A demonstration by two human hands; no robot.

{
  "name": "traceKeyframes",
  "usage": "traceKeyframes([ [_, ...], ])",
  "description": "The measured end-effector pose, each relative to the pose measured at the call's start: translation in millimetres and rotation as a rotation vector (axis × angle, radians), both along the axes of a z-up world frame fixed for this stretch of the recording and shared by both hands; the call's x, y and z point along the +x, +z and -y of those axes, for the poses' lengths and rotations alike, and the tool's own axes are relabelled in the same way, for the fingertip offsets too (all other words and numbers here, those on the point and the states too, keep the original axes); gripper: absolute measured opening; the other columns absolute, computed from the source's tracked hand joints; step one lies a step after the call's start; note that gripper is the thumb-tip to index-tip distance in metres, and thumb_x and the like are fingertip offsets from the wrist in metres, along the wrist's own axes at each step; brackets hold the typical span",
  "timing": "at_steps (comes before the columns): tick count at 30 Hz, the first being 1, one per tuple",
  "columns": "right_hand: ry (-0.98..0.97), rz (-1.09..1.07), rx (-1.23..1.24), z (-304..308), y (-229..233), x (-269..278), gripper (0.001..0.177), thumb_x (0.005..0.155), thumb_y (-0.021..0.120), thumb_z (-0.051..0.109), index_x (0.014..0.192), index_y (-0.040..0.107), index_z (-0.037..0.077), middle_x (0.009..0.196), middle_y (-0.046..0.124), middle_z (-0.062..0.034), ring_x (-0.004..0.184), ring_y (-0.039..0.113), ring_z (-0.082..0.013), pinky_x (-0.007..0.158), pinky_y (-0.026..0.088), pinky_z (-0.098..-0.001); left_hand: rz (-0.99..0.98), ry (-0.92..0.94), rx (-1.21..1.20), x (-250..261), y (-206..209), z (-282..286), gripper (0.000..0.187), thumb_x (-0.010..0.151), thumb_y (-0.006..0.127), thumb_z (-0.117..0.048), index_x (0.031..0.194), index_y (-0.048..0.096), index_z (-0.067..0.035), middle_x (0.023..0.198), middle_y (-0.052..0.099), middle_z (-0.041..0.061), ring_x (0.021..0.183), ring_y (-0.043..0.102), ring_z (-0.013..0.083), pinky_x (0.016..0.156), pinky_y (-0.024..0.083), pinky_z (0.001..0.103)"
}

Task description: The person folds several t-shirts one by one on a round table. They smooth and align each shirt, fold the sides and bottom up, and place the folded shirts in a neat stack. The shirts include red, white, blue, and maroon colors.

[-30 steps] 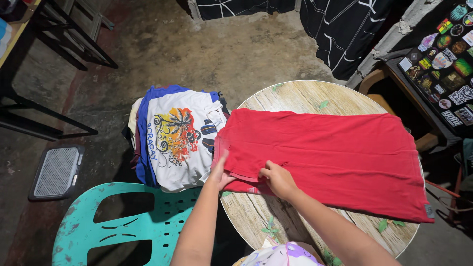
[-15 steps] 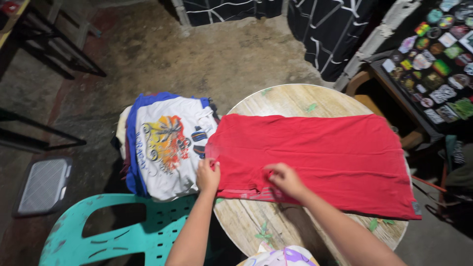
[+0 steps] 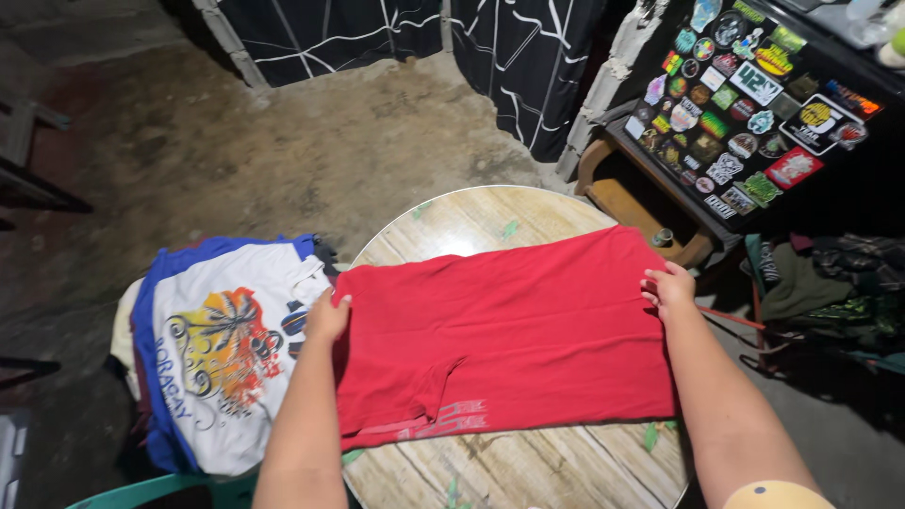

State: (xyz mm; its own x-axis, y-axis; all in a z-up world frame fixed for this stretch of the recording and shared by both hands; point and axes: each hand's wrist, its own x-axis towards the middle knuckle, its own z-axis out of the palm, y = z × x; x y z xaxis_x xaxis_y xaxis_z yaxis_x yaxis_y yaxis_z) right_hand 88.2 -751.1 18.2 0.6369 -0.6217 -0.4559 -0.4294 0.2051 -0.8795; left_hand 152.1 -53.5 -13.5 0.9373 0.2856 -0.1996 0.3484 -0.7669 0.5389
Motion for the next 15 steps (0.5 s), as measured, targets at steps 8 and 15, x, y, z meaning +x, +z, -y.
traceKeyframes([
  [8,-0.044,-0.091,0.177,23.9,-3.6,33.2,0.094,0.087,0.07,0.0,0.163,0.016,0.015,0.119,0.067,-0.0121,0.085,0.07,-0.0234,0.066,0.058,-0.0381,-0.298,0.03,-0.377,16.9,32.1,6.6,0.073,0.074,0.077,-0.058,0.122,0.076,-0.004,0.114,0.077,0.015,0.11,0.073,0.0302,0.096,0.054,0.042],
  [15,0.021,-0.071,-0.001,25.3,-14.2,54.4,0.077,0.086,0.079,0.006,0.153,0.042,0.007,0.096,0.071,-0.0039,0.07,0.064,-0.0123,0.054,0.047,-0.0296,-0.378,0.18,-0.514,28.1,44.3,24.2,0.072,0.084,0.079,-0.057,0.127,0.069,-0.001,0.123,0.07,0.016,0.114,0.064,0.0288,0.096,0.049,0.04],
])
